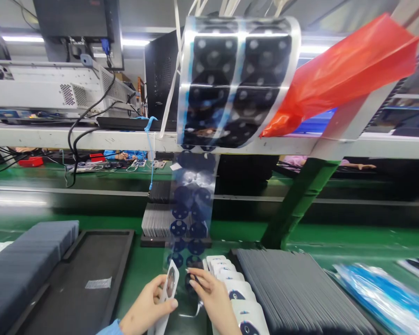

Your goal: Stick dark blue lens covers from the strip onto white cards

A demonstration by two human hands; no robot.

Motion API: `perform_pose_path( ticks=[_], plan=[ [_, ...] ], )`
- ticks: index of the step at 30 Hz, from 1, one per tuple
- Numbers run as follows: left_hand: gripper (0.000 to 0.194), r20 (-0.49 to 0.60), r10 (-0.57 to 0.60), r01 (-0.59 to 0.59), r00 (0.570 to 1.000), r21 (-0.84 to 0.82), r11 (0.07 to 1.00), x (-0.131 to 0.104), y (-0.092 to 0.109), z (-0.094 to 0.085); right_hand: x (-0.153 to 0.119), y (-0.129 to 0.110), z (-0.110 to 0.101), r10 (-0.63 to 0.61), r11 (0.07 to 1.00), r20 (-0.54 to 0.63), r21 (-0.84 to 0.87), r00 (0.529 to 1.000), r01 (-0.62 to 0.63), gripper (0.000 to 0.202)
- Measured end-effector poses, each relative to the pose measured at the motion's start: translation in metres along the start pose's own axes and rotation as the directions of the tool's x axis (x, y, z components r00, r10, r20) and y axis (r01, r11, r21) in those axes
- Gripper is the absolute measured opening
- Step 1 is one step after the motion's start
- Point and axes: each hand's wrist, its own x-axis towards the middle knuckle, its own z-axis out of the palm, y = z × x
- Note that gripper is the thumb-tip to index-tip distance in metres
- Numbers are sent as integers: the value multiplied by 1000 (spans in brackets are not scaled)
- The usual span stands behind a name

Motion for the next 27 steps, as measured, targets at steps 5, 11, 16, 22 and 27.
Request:
perform_pose_path(
  ticks=[5,11,16,22,27],
  plan=[
    [65,-8,-53,53,999,-57,997,4,-14,3,0,-1,2,44,997,76,-71,996,-38,49],
    [62,-153,0,-9,988,-58,998,3,-8,1,-6,-5,2,-131,967,-6,-220,991,127,26],
    [62,-156,67,-74,986,-44,996,-1,1,1,-8,0,3,-414,805,19,-460,910,376,34],
    [60,-191,58,-61,980,-7,998,-1,-4,3,-8,0,3,-444,723,42,-574,895,386,19],
    [71,-201,86,-92,976,-22,995,-2,-5,7,-5,13,-3,-316,877,-46,-396,948,273,40]
  ],
)
